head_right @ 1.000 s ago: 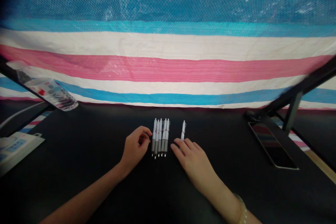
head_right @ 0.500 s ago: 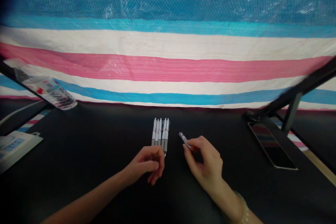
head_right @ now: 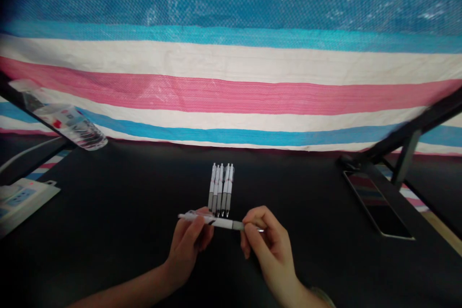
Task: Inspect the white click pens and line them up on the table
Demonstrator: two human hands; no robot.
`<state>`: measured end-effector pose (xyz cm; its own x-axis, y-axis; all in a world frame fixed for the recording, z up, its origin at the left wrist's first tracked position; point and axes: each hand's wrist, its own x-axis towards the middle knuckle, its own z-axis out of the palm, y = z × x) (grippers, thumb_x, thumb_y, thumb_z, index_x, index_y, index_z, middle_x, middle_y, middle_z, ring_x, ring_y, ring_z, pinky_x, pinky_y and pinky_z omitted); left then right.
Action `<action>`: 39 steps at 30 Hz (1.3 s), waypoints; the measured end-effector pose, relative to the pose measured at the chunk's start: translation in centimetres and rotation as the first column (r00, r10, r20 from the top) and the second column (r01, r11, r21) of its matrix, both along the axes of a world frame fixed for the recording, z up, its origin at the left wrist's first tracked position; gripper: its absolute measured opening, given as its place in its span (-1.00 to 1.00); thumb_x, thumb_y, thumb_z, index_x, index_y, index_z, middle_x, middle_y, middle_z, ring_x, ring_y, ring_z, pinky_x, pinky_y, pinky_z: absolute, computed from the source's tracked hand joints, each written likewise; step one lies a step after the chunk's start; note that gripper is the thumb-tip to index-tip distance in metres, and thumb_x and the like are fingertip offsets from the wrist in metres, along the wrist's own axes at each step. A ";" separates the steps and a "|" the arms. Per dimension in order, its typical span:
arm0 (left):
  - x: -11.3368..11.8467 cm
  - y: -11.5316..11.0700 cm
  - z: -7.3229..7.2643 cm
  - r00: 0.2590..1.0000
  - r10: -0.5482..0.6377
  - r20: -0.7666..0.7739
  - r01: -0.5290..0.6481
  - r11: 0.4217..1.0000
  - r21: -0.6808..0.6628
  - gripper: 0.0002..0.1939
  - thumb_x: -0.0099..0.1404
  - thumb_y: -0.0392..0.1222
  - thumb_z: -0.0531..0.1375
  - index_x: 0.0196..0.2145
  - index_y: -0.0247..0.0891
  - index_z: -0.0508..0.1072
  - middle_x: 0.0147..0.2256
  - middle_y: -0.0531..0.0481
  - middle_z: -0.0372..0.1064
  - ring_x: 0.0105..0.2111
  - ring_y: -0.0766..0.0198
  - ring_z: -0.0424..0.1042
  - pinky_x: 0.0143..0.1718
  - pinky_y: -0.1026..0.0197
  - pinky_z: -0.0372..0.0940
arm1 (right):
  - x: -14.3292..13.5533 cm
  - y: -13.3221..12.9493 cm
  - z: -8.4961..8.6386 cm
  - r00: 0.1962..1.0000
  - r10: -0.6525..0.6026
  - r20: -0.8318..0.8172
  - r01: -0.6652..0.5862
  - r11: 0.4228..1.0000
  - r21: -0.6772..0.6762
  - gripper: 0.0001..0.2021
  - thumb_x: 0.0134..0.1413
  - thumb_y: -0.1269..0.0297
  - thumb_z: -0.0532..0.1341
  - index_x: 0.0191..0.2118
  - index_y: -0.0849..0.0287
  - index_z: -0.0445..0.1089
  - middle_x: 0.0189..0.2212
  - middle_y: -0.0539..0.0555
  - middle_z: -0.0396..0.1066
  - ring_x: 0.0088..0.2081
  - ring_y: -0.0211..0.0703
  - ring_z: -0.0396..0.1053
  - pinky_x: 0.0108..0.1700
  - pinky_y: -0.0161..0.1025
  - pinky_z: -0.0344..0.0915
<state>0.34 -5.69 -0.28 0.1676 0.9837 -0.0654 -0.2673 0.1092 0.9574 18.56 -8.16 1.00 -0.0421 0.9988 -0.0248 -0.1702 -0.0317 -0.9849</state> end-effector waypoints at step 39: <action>-0.2 0.6 0.3 0.915 0.296 0.274 -0.334 0.937 0.102 -0.43 0.35 0.11 0.15 -0.69 -0.19 0.09 -0.65 0.16 -0.15 -0.62 0.35 -0.07 -0.63 0.26 -0.07 | -0.2 -0.5 0.9 0.919 0.211 0.332 -0.220 0.975 -0.010 -0.50 0.41 -0.07 -0.02 -0.41 0.17 0.37 -0.57 -0.01 0.28 -0.58 -0.30 0.19 -0.52 -0.34 0.10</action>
<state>0.12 -5.06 0.07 -0.1605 0.9835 0.0835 -0.4983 -0.1537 0.8533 18.37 -8.64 1.88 -0.2508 0.9669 -0.0477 0.1715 -0.0041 -0.9852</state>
